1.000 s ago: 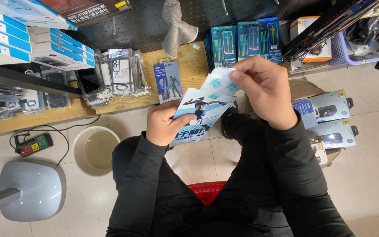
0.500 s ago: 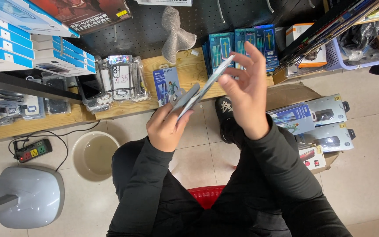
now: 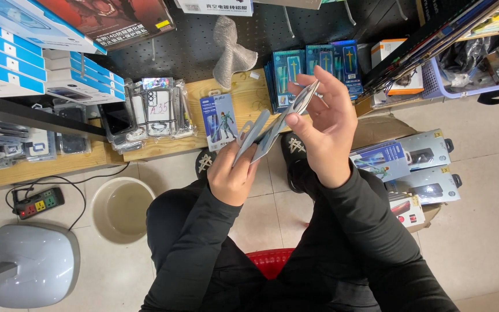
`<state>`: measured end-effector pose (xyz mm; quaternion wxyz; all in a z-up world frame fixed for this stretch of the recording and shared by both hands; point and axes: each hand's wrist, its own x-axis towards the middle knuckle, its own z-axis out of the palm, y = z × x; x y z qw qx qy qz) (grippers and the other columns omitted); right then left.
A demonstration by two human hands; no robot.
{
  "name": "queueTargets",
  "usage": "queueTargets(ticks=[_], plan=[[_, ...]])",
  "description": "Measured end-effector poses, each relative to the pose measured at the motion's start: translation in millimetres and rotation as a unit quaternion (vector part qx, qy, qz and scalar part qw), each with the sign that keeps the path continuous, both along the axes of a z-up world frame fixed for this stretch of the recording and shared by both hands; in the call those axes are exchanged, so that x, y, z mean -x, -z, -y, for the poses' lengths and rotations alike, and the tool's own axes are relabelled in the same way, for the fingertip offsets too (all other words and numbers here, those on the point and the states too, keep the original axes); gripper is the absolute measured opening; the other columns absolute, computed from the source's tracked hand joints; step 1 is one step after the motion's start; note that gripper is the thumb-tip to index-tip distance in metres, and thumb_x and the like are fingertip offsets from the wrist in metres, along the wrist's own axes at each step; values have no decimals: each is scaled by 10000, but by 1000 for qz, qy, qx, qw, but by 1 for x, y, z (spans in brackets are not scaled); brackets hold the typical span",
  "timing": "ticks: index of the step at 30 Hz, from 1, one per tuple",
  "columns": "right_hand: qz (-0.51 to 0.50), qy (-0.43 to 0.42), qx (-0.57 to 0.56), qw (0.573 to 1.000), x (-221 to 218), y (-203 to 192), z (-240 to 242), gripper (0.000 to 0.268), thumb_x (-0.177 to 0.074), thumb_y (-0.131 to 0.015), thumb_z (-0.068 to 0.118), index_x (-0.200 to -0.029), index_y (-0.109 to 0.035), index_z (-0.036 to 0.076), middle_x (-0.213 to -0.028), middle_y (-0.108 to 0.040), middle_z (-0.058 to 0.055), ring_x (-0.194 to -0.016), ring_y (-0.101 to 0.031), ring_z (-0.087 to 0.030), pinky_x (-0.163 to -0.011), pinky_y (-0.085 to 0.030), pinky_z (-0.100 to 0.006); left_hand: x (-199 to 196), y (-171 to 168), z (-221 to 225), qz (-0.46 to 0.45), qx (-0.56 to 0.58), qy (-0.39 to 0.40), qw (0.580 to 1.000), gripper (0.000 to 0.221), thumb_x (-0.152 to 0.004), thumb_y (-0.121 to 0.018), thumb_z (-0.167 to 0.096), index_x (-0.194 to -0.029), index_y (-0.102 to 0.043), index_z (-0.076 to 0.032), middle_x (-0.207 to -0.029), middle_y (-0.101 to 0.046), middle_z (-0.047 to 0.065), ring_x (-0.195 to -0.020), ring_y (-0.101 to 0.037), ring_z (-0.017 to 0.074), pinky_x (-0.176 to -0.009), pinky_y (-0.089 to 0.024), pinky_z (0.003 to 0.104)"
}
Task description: Unboxing electronic accessories from their packaging and cleaning them with a cloth.
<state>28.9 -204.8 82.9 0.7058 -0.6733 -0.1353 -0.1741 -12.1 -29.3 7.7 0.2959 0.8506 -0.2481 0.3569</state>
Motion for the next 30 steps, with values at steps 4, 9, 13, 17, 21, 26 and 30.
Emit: queueTargets(ticks=[4, 9, 13, 17, 21, 26, 30], plan=[[-1, 18, 1, 1000, 1, -2, 2, 509, -944, -706, 202, -1364, -465, 45, -1359, -550, -190, -1230, -626, -339, -1027, -548, -400, 1, 2, 0, -3, -8, -3, 1000, 260, -804, -844, 20, -999, -673, -1, -1089, -626, 222, -910, -698, 379, -837, -605, 437], [22, 62, 31, 997, 3, -7, 2, 528, -961, -671, 262, -1384, -434, 55, -1352, -575, -236, -1286, -591, -309, -1040, -513, -369, 3, 4, 2, -19, -10, 0, 1000, 273, -803, -844, 13, -1015, -673, -6, -1096, -625, 225, -936, -695, 381, -834, -606, 439], [25, 87, 9, 996, 1, -9, 7, 514, -945, -696, 243, -1368, -469, 59, -1361, -573, -195, -1246, -594, -276, -965, -494, -333, 2, 3, 6, -11, -1, 13, 1000, 244, -813, -842, -2, -1000, -685, 0, -1095, -637, 213, -899, -702, 359, -826, -612, 418], [58, 117, -20, 991, -5, -13, 17, 465, -972, -669, 292, -1333, -495, 58, -1292, -604, -209, -1073, -656, -283, -989, -569, -398, 3, 5, 8, -19, 6, 15, 1000, 255, -786, -869, 8, -967, -691, -8, -1154, -642, 193, -921, -709, 350, -832, -609, 411], [53, 120, -124, 984, -9, -5, 31, 505, -969, -667, 366, -1346, -515, 66, -1302, -608, -231, -1022, -687, -306, -902, -605, -390, 5, -5, 11, -1, 1, 2, 1000, 243, -789, -870, -7, -954, -691, -16, -1065, -650, 199, -882, -710, 341, -799, -613, 403], [122, 32, -233, 964, -10, 14, 39, 582, -975, -649, 354, -1438, -456, 59, -1408, -530, -289, -1172, -615, -400, -1058, -543, -519, 9, -13, 6, 25, -5, -15, 1000, 165, -839, -752, 40, -989, -702, -5, -1104, -638, 218, -946, -700, 378, -842, -610, 444], [177, -46, -257, 949, -1, 15, 39, 625, -955, -622, 347, -1489, -429, 88, -1490, -463, -299, -1290, -552, -418, -1215, -436, -558, 7, -25, -6, 68, -25, -33, 997, 114, -881, -751, -8, -984, -701, -12, -1099, -633, 265, -955, -705, 411, -819, -626, 482]])
